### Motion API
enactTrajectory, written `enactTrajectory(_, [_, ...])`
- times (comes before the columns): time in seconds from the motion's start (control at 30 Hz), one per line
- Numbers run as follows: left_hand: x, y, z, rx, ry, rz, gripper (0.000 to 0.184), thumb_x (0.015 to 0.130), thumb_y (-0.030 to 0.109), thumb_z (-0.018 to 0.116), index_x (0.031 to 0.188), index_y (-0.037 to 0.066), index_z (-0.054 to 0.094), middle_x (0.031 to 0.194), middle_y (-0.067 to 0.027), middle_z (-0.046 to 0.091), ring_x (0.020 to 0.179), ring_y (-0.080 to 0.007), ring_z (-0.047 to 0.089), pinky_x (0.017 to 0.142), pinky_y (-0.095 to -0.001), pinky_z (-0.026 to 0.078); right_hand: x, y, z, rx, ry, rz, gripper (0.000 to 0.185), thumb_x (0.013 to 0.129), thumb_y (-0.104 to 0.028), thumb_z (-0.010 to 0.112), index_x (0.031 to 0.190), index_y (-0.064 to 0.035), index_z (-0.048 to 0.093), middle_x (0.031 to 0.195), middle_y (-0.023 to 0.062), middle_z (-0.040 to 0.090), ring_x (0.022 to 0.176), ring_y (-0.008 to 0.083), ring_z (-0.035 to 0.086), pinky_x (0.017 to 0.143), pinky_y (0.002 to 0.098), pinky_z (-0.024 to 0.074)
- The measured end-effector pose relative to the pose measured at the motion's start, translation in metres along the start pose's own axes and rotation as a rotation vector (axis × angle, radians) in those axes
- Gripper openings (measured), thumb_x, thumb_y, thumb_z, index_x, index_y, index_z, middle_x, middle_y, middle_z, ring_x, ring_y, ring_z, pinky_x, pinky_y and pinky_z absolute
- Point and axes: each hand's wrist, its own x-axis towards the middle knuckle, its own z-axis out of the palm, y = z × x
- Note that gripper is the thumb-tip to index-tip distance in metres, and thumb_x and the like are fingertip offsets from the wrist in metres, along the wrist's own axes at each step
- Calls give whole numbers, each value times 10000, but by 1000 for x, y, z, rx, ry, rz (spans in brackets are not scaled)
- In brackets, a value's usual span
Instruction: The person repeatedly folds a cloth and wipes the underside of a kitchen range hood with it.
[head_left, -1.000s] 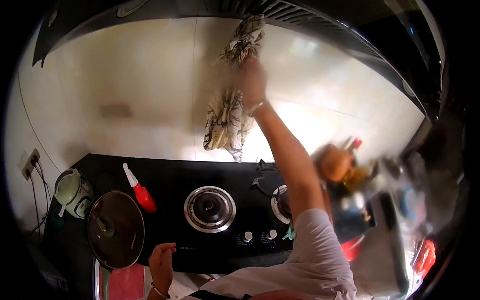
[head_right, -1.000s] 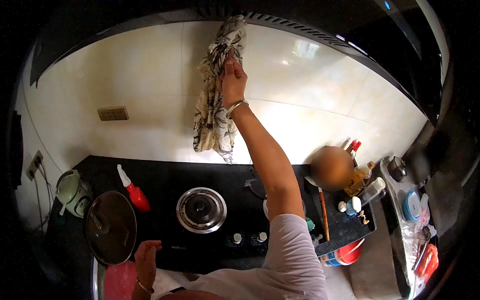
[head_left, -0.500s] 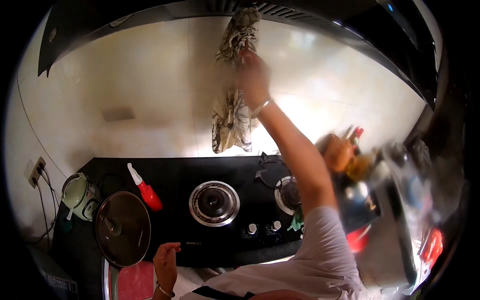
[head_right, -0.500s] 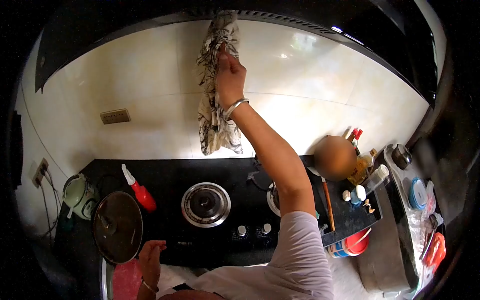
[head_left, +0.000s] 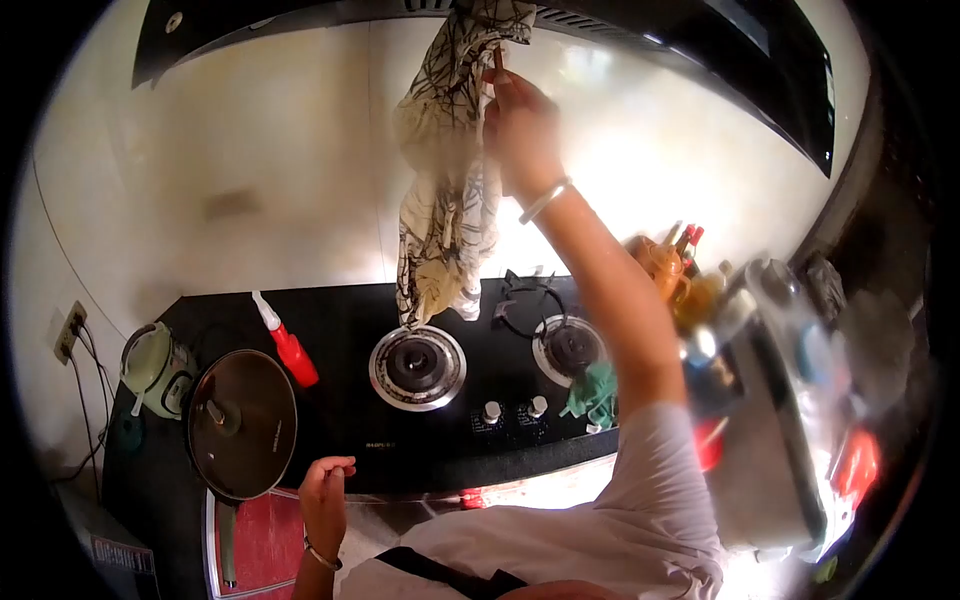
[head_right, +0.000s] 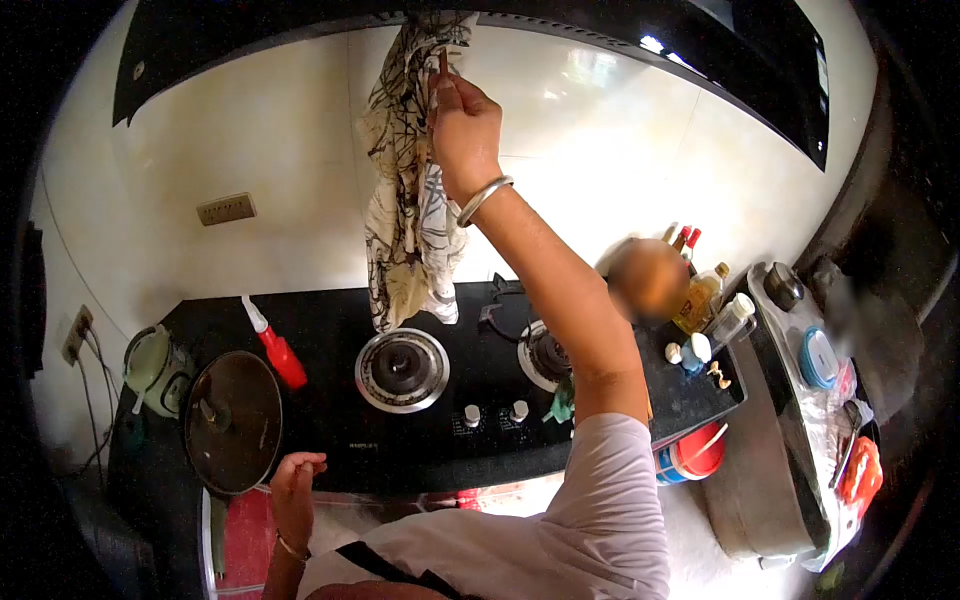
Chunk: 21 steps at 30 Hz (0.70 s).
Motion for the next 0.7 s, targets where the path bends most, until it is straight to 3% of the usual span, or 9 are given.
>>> enactTrajectory(0.07, [-4,4,-3,-21,-6,7,148,885,13,465,925,-10,606,899,-86,637,792,-138,593,725,-236,463,-15,-21,5,19,31,119,268,939,-174,451,1057,19,595,561,-52,378,451,51,318,398,202,265])
enactTrajectory(0.17, [-8,4,-10,-32,-14,23,149,881,13,465,923,-9,605,900,-84,639,790,-136,592,726,-236,463,-19,-22,0,38,-13,134,259,931,-138,438,1070,17,593,577,-4,465,453,77,385,409,225,339])
enactTrajectory(0.3, [-9,-2,-19,-63,-16,10,149,878,8,462,919,-7,605,896,-81,639,790,-134,591,729,-237,462,-22,-19,-1,-52,-26,-20,221,941,-192,470,1017,-23,591,577,-21,431,422,54,326,369,212,257])
enactTrajectory(0.47, [-9,-4,-25,-87,-16,-2,150,881,13,460,921,-10,603,892,-77,637,791,-131,590,730,-238,462,-28,-11,-3,-59,-22,-41,228,948,-209,464,1028,-40,593,555,-44,400,427,43,308,375,197,250])
enactTrajectory(0.7, [-7,3,-23,-99,-60,10,147,889,19,458,928,-13,595,874,-69,626,805,-126,585,744,-227,452,-71,2,-24,19,-2,167,228,958,-204,452,1086,-68,582,523,-50,373,381,35,270,345,202,204])
